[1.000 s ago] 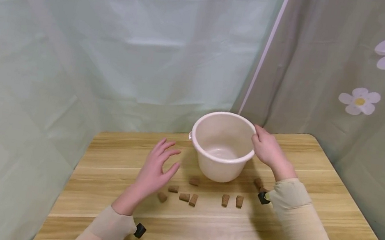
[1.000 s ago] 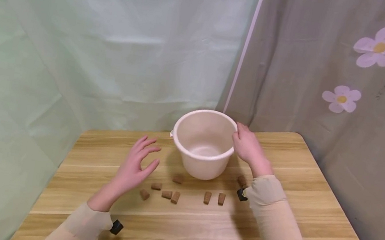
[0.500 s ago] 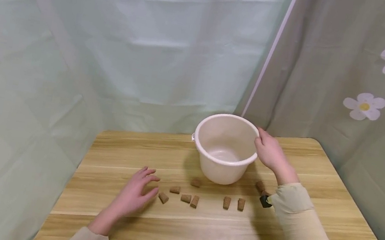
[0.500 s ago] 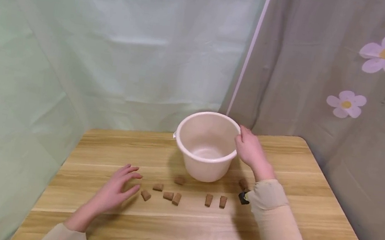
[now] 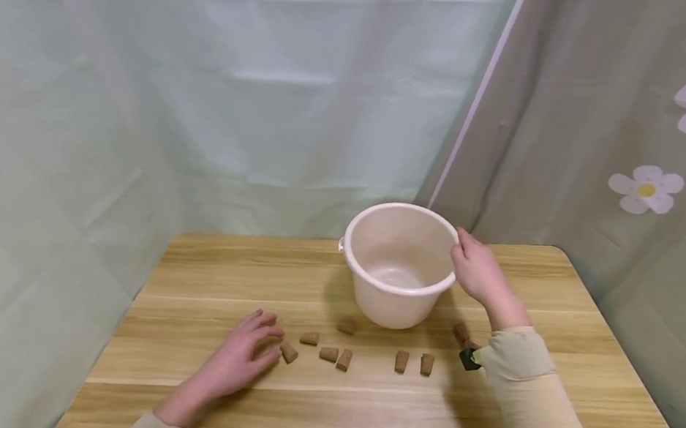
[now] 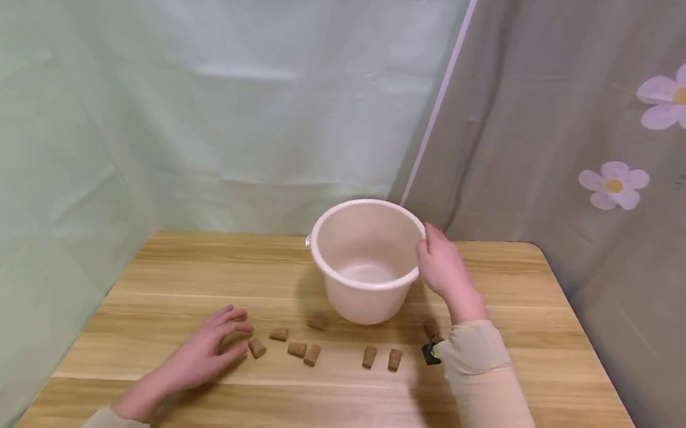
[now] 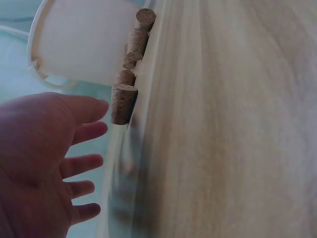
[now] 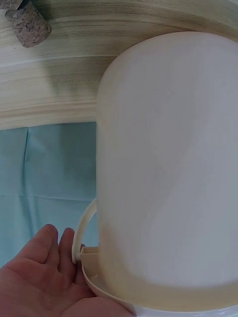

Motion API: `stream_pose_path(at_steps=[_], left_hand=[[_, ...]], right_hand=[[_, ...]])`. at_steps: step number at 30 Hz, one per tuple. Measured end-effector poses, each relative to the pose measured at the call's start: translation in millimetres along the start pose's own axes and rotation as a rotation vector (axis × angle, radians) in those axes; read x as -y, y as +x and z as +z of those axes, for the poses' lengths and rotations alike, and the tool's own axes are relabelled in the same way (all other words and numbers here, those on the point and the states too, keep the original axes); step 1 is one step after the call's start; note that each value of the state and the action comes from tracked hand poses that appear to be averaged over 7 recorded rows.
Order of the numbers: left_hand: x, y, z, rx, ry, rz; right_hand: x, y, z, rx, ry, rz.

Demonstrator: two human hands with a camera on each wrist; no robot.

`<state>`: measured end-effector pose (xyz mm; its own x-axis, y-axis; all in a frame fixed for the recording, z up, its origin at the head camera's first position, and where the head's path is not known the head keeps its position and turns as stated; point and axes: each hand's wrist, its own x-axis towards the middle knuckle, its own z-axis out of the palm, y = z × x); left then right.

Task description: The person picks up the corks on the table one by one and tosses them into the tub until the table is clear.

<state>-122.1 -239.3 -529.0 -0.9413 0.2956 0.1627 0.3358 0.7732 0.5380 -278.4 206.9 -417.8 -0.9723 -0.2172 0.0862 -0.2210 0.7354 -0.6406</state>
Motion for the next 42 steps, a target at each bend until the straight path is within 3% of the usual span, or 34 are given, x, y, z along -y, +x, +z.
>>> stream_pose_path(at_steps=[13, 42], left_hand=[[3.0, -5.0, 3.0, 0.059, 0.001, -0.029], [2.7, -3.5, 3.6, 0.107, 0.006, 0.032]], right_hand=[[2.1, -2.3, 1.3, -0.014, 0.002, -0.004], [1.0, -4.1, -0.5, -0.001, -0.002, 0.017]])
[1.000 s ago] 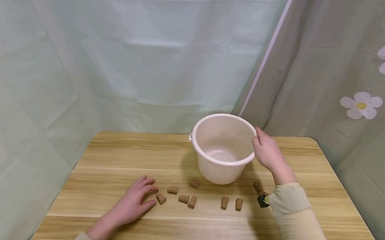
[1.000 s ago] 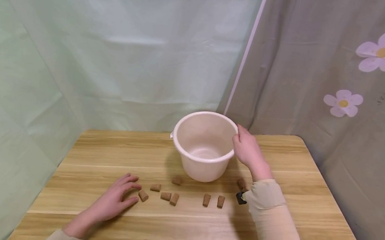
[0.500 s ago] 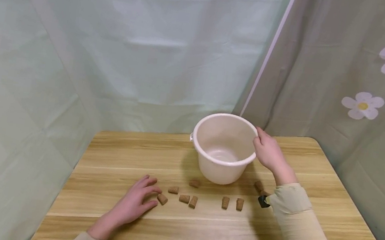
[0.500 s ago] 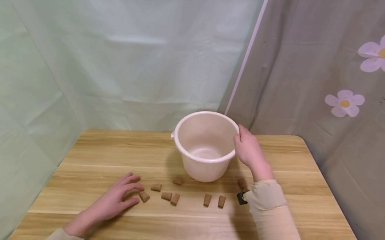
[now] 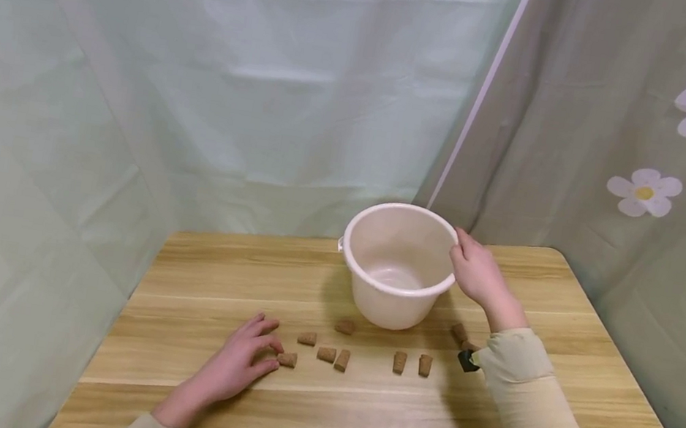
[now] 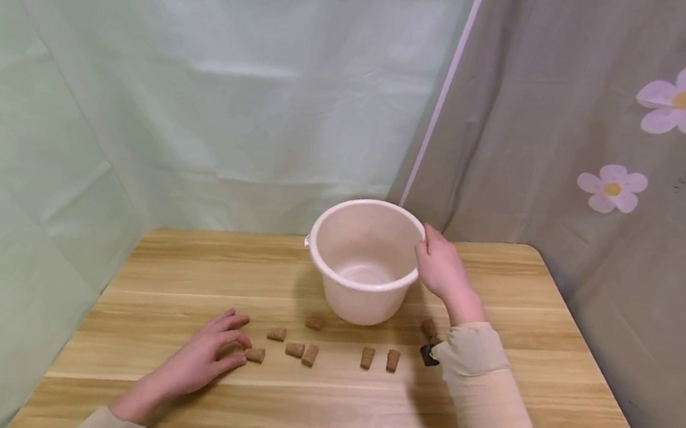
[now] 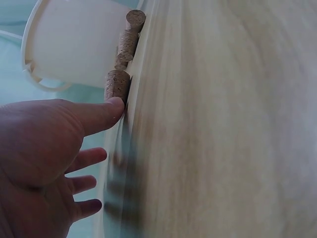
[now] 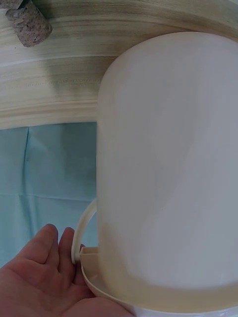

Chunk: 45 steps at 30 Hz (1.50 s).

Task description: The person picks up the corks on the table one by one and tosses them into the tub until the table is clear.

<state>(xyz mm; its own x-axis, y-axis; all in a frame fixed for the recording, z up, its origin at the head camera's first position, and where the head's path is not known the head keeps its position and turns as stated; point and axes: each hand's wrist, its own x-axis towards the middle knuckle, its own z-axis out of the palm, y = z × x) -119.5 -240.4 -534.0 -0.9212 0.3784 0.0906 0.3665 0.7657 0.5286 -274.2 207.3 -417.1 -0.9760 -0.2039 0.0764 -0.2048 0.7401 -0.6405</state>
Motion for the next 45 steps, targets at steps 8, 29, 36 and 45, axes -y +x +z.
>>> stream_pose_path(at_steps=[8, 29, 36, 45], left_hand=[[0.9, -5.9, -0.6, -0.006, 0.006, 0.014], [-2.8, -4.8, -6.0, -0.073, -0.053, -0.015], [-5.0, -2.1, -6.9, -0.101, -0.043, 0.008], [-7.3, 0.6, -8.4, -0.116, -0.054, 0.005]], right_hand=[[-2.8, 0.1, 3.2, 0.004, 0.001, 0.002], [-3.1, -0.9, -2.0, -0.001, 0.007, 0.005], [-2.1, -0.3, -1.8, 0.003, 0.008, 0.005], [1.1, -1.0, -1.4, -0.002, 0.012, -0.007]])
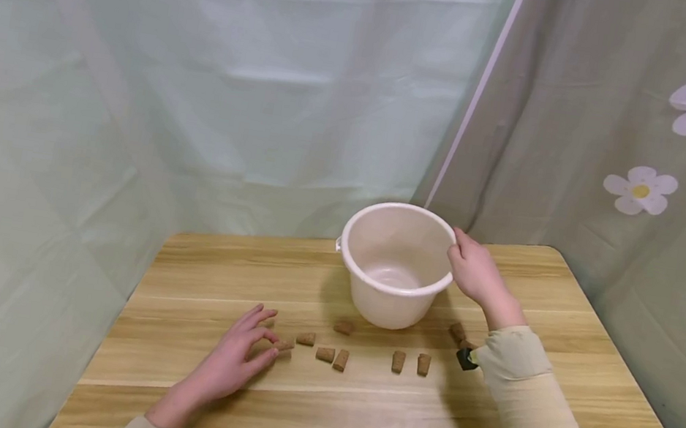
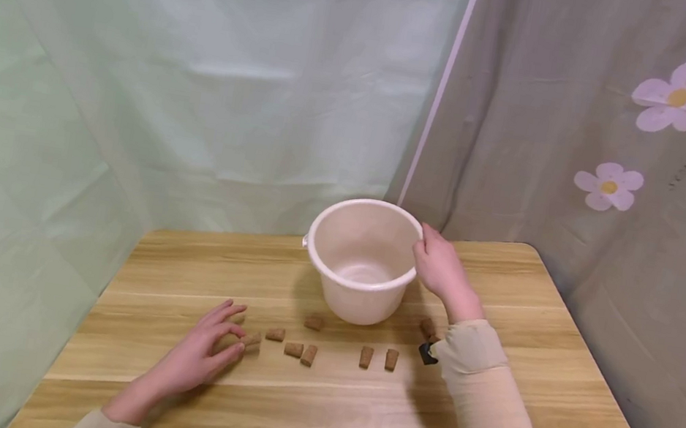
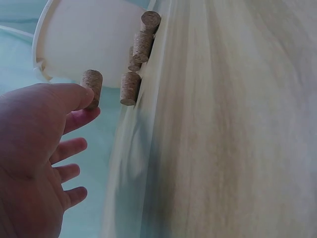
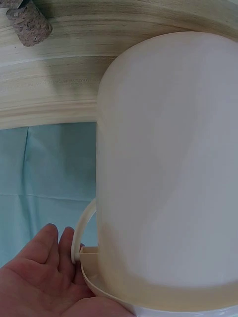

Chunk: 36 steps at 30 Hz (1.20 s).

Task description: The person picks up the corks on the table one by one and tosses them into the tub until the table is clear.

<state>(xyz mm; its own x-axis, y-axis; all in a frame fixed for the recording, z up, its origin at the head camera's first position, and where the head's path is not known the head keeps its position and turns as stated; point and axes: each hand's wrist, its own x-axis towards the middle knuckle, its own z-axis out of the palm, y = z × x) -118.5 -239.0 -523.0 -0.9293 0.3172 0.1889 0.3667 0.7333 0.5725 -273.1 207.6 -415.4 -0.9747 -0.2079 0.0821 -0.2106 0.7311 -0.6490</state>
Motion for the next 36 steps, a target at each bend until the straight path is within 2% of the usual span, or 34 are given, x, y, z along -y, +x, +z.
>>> stream_pose_path(at_steps=[8, 14, 22, 36], left_hand=[[-3.4, 2.6, -1.5, -0.024, -0.001, 0.006], [-7.3, 5.8, -2.5, -0.093, -0.014, 0.053], [-19.1, 16.0, -3.6, -0.144, -0.027, 0.102], [-46.5, 41.8, -6.2, -0.173, -0.102, 0.118]], right_hand=[[-2, 0, 0, 0.002, -0.001, 0.005], [-4, 0, 5, 0.008, 0.003, 0.008], [-3, 1, 3, -0.001, 0.003, -0.006], [-5, 0, -1, -0.006, -0.006, 0.007]])
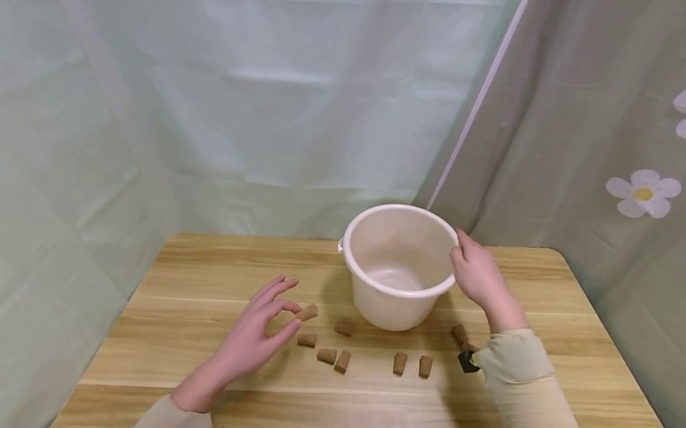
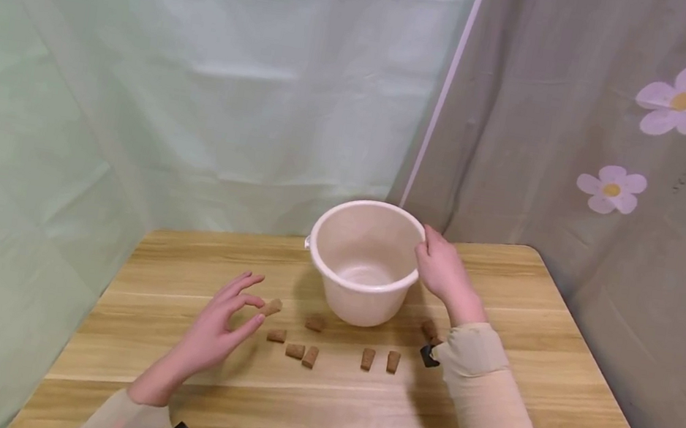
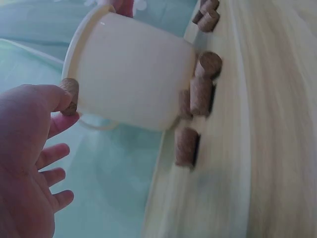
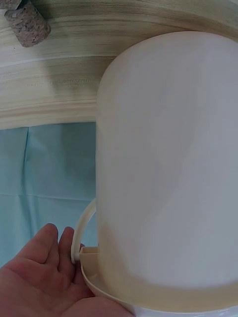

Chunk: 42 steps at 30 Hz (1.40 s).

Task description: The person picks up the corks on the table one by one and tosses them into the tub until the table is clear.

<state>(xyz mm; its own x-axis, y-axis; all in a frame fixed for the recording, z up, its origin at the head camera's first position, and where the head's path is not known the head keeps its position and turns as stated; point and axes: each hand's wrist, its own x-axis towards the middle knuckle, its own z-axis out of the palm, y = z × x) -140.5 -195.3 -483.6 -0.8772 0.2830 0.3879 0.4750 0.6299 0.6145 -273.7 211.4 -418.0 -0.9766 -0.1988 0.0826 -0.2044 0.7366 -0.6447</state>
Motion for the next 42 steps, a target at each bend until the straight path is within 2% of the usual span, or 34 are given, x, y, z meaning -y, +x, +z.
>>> stream_pose_path(at_steps=[7, 16, 25, 32, 39, 42], left_hand=[[-12.1, 8.5, 7.4, -0.045, -0.044, 0.029], [-24.4, 10.3, 13.0, -0.106, -0.056, -0.008], [-30.4, 2.1, 20.7, -0.125, -0.087, -0.023], [-33.7, 3.0, 21.7, -0.158, -0.123, -0.038], [-35.3, -6.0, 22.2, -0.140, -0.153, -0.107], [-34.6, -7.4, 23.3, -0.134, -0.157, -0.116]], right_hand=[[-1, 0, 1, 0.005, 0.009, 0.002], [-1, 0, 1, 0.008, 0.016, 0.002], [0, 2, 2, -0.003, 0.019, -0.012], [-2, 0, 1, -0.013, 0.021, -0.005], [-2, 0, 2, -0.010, 0.025, -0.008], [-3, 0, 2, -0.011, 0.027, -0.005]])
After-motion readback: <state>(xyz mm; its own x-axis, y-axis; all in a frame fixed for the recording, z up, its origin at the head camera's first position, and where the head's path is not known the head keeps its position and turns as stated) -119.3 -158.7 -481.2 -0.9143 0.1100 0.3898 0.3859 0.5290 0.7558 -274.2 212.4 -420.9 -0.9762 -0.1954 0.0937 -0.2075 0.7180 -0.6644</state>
